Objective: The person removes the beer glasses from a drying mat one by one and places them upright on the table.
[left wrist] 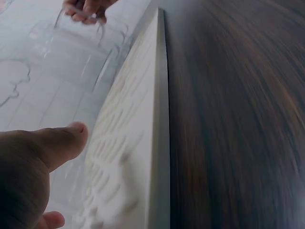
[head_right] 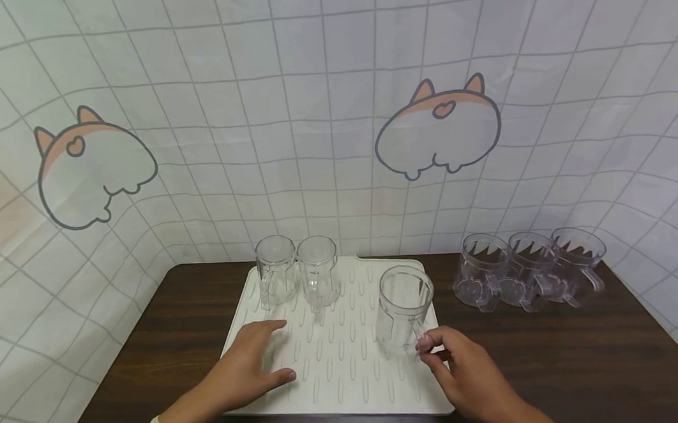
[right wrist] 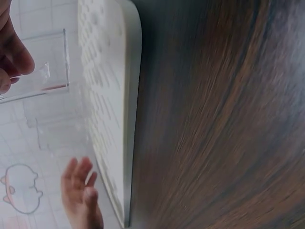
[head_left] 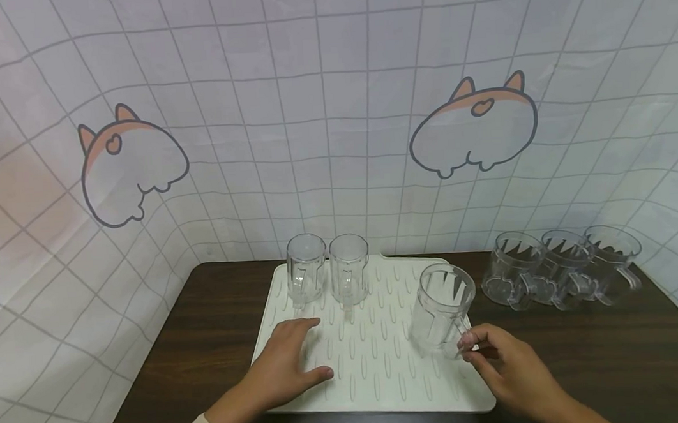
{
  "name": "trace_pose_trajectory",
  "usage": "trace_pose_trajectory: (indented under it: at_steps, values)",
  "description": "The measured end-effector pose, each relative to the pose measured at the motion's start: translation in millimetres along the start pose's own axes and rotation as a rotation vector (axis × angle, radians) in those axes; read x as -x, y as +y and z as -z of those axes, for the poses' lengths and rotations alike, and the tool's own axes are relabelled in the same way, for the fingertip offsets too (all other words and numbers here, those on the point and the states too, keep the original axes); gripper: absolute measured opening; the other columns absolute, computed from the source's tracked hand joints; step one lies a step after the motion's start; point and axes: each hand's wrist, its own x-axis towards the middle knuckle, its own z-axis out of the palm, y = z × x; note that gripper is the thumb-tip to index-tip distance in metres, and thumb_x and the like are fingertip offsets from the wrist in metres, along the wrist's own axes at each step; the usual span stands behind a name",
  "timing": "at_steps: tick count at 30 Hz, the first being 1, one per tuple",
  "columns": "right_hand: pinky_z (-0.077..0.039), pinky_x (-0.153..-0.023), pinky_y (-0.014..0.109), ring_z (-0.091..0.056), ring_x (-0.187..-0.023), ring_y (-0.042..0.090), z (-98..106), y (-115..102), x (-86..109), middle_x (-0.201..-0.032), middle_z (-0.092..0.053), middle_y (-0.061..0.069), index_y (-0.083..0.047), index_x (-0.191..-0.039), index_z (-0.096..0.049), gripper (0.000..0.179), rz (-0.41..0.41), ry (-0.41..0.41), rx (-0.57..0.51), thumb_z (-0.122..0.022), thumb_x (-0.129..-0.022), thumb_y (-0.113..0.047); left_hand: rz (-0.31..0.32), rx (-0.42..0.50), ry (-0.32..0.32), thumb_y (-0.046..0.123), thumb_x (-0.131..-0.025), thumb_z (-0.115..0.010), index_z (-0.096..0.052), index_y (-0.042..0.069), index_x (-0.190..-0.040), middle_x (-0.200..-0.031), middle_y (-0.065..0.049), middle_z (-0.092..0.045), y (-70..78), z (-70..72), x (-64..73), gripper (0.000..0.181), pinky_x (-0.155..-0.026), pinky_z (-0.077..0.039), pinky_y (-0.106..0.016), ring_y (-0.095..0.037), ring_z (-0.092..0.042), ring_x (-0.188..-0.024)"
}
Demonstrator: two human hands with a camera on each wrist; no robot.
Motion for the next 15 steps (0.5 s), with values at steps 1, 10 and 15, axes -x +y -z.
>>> trace_pose_trajectory:
  at_steps: [1, 10, 15]
  values:
    - [-0.053, -0.075, 0.014, -0.068, -0.084, 0.006, 2, 0, 0.8, -0.097, -0.069, -0.001, -0.008, -0.104, -0.063, 0.056, -0.005, 0.002, 0.005, -0.079, -0.063, 0.028, 0.004, -0.007, -0.001, 0.040, -0.074, -0.092, -0.054, 0.007, -0.142, -0.139, -0.011, -0.056, -3.8, 2.0, 2.1, 0.085, -0.111, -0.037, -0.053, -0.035, -0.044, -0.136]
    - [-0.052, -0.077, 0.013, -0.067, -0.088, 0.003, 18, 5, 8.9, -0.098, -0.068, -0.004, -0.007, -0.105, -0.063, 0.056, -0.029, 0.011, 0.016, -0.077, -0.064, 0.028, 0.062, -0.045, -0.007, 0.045, -0.065, -0.096, -0.052, 0.006, -0.145, -0.146, -0.016, -0.050, -34.4, 18.2, 20.9, 0.099, -0.111, -0.034, -0.061, -0.040, -0.037, -0.139]
    - [-0.052, -0.077, 0.012, -0.067, -0.090, 0.002, 27, 10, 14.5, -0.099, -0.068, -0.003, -0.007, -0.106, -0.064, 0.023, -0.028, 0.015, 0.026, -0.077, -0.089, 0.001, 0.096, -0.072, -0.009, 0.050, -0.064, -0.095, -0.052, 0.005, -0.145, -0.149, -0.023, -0.046, -48.2, 22.0, 30.3, 0.102, -0.108, -0.031, -0.070, -0.046, -0.035, -0.139]
